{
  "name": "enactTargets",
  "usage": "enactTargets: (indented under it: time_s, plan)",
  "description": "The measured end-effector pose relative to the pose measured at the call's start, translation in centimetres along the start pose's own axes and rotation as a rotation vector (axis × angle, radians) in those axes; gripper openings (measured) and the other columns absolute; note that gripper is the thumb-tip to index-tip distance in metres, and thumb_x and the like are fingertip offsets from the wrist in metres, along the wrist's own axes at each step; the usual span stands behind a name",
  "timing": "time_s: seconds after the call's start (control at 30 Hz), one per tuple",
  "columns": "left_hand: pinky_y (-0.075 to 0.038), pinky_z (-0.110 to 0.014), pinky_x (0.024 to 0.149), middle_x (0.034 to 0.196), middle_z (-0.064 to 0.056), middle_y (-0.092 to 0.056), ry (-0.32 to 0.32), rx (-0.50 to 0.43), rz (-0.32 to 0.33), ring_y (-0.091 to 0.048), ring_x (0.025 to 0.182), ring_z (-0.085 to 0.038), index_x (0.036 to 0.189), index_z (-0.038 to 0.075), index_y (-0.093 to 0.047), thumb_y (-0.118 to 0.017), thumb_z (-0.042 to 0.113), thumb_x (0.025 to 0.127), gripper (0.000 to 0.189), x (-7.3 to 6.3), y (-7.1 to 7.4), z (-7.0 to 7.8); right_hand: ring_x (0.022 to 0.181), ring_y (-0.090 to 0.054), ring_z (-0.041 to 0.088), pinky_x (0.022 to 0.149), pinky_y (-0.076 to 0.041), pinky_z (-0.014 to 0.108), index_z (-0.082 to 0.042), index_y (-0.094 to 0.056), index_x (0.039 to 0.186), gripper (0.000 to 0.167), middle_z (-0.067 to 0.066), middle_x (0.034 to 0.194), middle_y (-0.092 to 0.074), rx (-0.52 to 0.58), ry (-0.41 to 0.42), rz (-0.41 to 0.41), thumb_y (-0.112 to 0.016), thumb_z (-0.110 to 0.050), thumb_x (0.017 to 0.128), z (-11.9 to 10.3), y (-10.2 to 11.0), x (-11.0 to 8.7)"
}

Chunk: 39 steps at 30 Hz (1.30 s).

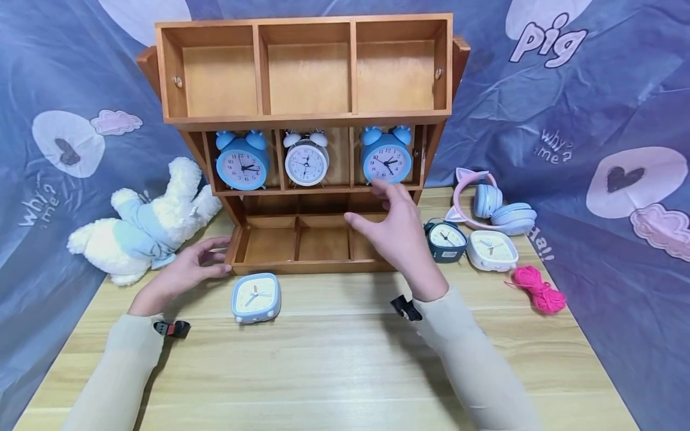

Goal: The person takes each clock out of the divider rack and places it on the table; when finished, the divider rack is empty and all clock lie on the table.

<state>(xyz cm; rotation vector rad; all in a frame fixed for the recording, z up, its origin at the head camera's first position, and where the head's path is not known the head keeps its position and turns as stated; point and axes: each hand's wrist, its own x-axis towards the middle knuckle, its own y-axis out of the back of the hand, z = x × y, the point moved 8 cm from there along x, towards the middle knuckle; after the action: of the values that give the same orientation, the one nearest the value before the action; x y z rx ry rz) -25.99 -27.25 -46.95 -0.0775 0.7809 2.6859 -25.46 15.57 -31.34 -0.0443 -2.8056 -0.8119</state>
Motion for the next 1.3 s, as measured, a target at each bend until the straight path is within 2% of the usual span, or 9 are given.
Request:
enactTargets:
  time_s: [0.13,0.27,0.5,0.7,0.97,1.3]
  plan:
    - [-0.057,-0.015,0.095,0.148,-0.031,-0.069,0.005,0.001,-0.001,-0.067,0.139,-0.046,0.171,0.001,-0.039,-0.078,0.018,0.106,0.078,0.0,0.0,0.0,0.141,-0.061,0.036,0.126,-0.048,0.053,-0.006,-0.058,0.16,0.079,0.018,0.149,-0.061,-0.018,-0.014,0.061,-0.092,-0.032,0.094,-0.2,1.7,0.2]
    - [-0.057,-0.015,0.095,0.149,-0.032,-0.069,0.002,0.003,-0.003,-0.067,0.139,-0.046,0.171,0.0,-0.039,-0.078,0.018,0.106,0.078,-0.1,0.0,0.1,0.139,-0.062,0.037,0.121,-0.05,0.054,-0.006,-0.058,0.16,0.08,0.019,0.15,-0.061,-0.055,-0.008,0.155,-0.093,-0.032,0.093,-0.4,3.2,0.5]
    - [-0.055,-0.014,0.096,0.148,-0.032,-0.069,-0.008,0.004,-0.005,-0.068,0.139,-0.046,0.171,-0.002,-0.038,-0.078,0.017,0.105,0.079,-0.1,-0.1,0.5,0.134,-0.057,0.04,0.115,-0.045,0.05,0.0,-0.058,0.156,0.08,0.022,0.15,-0.06,-0.119,0.063,0.343,-0.095,-0.026,0.09,-0.3,4.4,0.9]
    - [-0.056,-0.014,0.095,0.148,-0.033,-0.069,-0.013,-0.009,-0.006,-0.067,0.139,-0.047,0.171,-0.002,-0.038,-0.078,0.015,0.105,0.079,-0.1,-0.1,0.4,0.13,-0.051,0.044,0.11,-0.042,0.048,0.007,-0.054,0.154,0.083,0.03,0.144,-0.054,-0.136,0.158,0.451,-0.094,-0.02,0.086,0.4,4.2,1.8]
    - [-0.055,-0.014,0.096,0.148,-0.032,-0.069,-0.007,0.015,0.0,-0.068,0.139,-0.046,0.171,-0.001,-0.039,-0.078,0.018,0.105,0.078,-0.1,0.0,0.3,0.142,-0.045,0.046,0.127,-0.037,0.052,0.008,-0.049,0.156,0.09,0.034,0.147,-0.05,-0.178,0.221,0.558,-0.094,-0.029,0.087,0.8,3.0,2.5]
    - [-0.057,-0.015,0.095,0.148,-0.033,-0.068,-0.014,0.002,-0.006,-0.067,0.138,-0.047,0.171,-0.003,-0.038,-0.077,0.015,0.106,0.078,-0.1,-0.1,0.5,0.145,-0.045,0.044,0.129,-0.039,0.049,0.003,-0.049,0.158,0.092,0.03,0.15,-0.049,-0.185,0.264,0.612,-0.095,-0.031,0.086,0.8,1.8,3.5]
